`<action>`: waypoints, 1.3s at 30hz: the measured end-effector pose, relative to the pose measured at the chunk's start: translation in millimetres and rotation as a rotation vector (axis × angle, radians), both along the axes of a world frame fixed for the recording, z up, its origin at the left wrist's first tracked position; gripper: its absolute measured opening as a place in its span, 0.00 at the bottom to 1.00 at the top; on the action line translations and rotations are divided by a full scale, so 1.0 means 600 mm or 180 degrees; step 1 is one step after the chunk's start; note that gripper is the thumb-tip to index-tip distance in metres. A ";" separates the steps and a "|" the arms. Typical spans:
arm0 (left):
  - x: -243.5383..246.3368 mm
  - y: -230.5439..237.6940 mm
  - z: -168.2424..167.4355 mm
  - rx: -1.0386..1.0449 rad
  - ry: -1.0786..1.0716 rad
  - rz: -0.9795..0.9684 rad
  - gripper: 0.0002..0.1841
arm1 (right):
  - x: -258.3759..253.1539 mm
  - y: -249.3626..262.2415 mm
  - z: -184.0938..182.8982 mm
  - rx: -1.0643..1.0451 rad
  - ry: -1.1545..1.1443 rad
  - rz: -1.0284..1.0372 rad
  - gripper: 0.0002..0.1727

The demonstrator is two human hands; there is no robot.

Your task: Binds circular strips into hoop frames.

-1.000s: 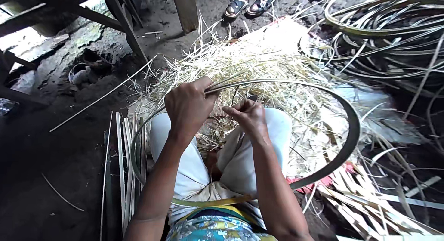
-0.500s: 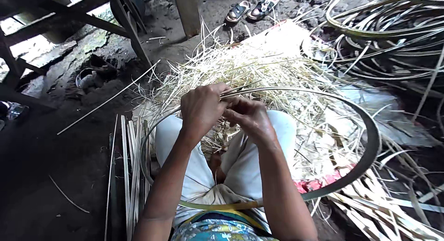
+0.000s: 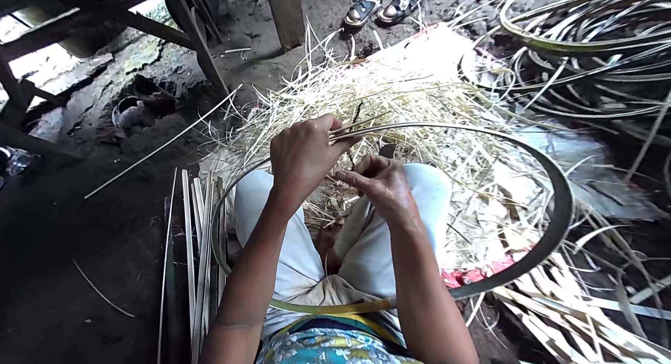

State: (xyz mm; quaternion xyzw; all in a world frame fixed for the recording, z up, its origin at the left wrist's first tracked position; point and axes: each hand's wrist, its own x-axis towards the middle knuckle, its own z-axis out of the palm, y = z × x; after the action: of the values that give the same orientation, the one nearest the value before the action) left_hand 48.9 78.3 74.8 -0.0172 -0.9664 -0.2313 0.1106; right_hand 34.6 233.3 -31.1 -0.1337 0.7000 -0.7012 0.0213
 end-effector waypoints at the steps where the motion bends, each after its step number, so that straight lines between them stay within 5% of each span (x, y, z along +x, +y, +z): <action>1: 0.000 0.001 0.000 0.0001 0.0006 0.0019 0.19 | 0.001 0.000 0.000 0.0061 0.0026 -0.0066 0.17; 7: -0.002 -0.001 -0.002 -0.0004 0.0030 0.0012 0.19 | 0.023 -0.002 0.009 0.0429 0.0097 -0.0238 0.21; 13: -0.005 -0.010 -0.003 0.0040 -0.0162 -0.0242 0.26 | -0.007 -0.012 0.020 0.0040 0.0061 -0.0275 0.15; 17: -0.008 -0.001 0.002 -0.0124 -0.0211 -0.0505 0.15 | -0.010 -0.022 0.056 -0.0114 -0.0102 -0.0265 0.12; 20: -0.007 -0.001 0.007 -0.0118 -0.0077 -0.0399 0.14 | -0.004 -0.010 0.056 -0.0148 -0.0140 0.0237 0.05; 23: -0.008 -0.011 0.006 -0.0092 0.0002 -0.0322 0.17 | 0.006 0.005 0.035 -0.0016 -0.0153 0.0690 0.10; 29: -0.007 -0.012 0.003 -0.0068 -0.0028 -0.0101 0.20 | 0.000 -0.004 0.025 0.0084 0.0164 0.0345 0.02; 39: -0.007 -0.001 -0.001 -0.0060 0.0149 0.0019 0.19 | -0.004 -0.018 0.038 0.0067 -0.0134 -0.0122 0.11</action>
State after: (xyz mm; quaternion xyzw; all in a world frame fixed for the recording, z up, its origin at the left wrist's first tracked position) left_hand 45.0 77.5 74.2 -0.0208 -0.9657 -0.2214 0.1337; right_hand 32.0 222.5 -8.4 -0.1052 0.7092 -0.6967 0.0240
